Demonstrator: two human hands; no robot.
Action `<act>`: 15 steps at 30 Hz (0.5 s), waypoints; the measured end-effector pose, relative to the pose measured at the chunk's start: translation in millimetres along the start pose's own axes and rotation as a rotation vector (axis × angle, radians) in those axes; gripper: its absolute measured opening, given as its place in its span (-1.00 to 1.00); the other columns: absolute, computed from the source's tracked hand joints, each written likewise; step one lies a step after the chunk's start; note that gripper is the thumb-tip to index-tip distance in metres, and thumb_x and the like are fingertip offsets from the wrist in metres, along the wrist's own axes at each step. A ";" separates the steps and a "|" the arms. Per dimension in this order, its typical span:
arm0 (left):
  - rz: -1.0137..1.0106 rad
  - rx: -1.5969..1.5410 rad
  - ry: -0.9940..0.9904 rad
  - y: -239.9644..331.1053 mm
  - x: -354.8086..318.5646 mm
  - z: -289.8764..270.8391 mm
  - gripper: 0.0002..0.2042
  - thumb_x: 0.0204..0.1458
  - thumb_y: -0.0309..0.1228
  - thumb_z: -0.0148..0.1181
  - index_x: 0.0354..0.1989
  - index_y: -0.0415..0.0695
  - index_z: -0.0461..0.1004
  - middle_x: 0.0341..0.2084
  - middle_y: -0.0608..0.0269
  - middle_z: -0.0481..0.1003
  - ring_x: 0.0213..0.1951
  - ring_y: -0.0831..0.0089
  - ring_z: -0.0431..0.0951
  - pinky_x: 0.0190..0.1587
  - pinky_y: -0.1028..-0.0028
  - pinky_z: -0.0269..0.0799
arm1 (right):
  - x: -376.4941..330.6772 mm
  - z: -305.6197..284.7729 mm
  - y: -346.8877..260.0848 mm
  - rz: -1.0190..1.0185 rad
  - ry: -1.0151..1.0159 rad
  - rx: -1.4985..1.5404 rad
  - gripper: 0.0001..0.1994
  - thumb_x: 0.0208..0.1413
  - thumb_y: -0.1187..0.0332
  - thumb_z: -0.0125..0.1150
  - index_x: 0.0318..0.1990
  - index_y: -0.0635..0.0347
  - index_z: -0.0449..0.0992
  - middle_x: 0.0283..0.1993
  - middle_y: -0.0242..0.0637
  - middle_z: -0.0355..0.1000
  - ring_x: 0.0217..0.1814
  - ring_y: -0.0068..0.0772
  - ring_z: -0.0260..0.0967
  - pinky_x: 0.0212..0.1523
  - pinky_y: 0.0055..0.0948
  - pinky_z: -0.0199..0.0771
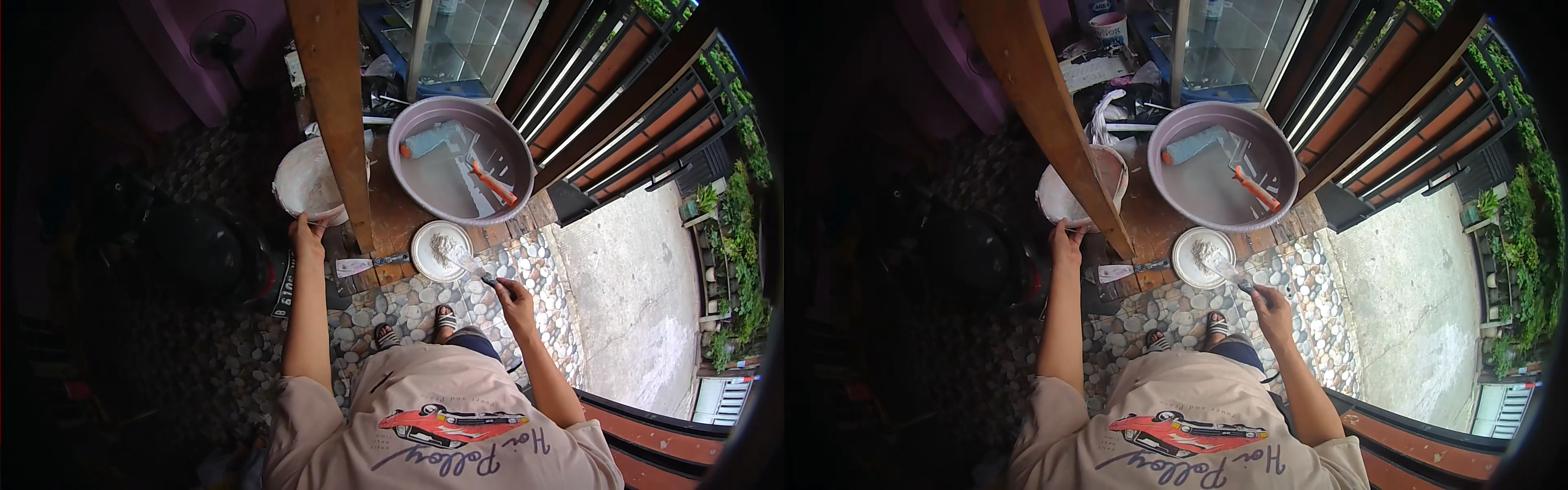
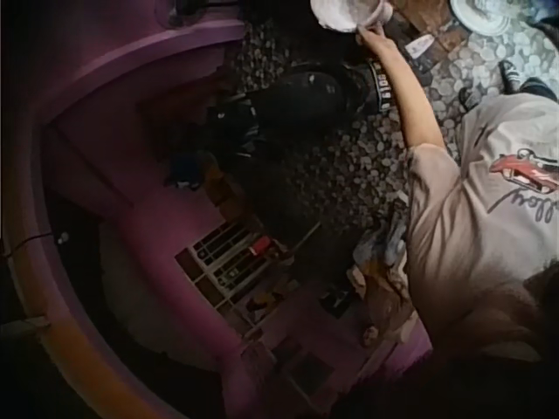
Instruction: The person mixes white plaster in a bucket using a putty knife, then carries the bucket and putty knife through the house to a wall that is being repaired.
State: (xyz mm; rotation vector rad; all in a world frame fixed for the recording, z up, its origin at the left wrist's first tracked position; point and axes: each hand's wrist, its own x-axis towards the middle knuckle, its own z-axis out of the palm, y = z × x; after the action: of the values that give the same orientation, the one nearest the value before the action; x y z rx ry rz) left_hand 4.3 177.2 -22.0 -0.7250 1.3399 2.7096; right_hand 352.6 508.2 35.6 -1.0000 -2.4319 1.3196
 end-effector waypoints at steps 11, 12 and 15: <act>-0.119 0.046 -0.064 -18.9 -24.5 25.9 -0.81 0.11 -0.45 0.11 -0.16 -0.25 0.31 -0.30 0.10 0.45 -0.29 0.25 0.56 -0.30 0.37 0.58 | 25.6 -4.0 -13.5 -0.011 -0.097 0.100 -0.72 0.14 0.25 0.24 -0.08 0.24 0.57 -0.25 -0.22 0.54 -0.25 -0.50 0.38 -0.18 -0.49 0.37; -0.122 0.105 -0.065 -18.4 -13.6 17.9 -0.76 0.11 -0.44 0.10 -0.12 -0.29 0.28 -0.24 0.02 0.45 -0.27 0.16 0.57 -0.24 0.31 0.62 | 31.6 -1.7 -13.5 -0.034 -0.138 0.131 -0.72 0.14 0.25 0.24 -0.09 0.25 0.57 -0.23 -0.21 0.54 -0.23 -0.51 0.39 -0.16 -0.49 0.38; -0.097 0.198 -0.168 -19.0 11.0 21.2 -0.77 0.11 -0.41 0.12 -0.13 -0.23 0.32 -0.24 0.06 0.47 -0.25 0.20 0.58 -0.24 0.33 0.56 | 54.5 -7.0 -19.6 -0.036 -0.225 0.111 -0.72 0.14 0.26 0.24 -0.09 0.26 0.57 -0.21 -0.21 0.54 -0.18 -0.50 0.41 -0.11 -0.49 0.38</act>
State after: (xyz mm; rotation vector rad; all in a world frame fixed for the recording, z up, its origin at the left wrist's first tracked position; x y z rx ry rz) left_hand -9.4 203.4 -29.7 -0.5186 1.4628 2.4563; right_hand 305.8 540.7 47.9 -0.8153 -2.4880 1.6129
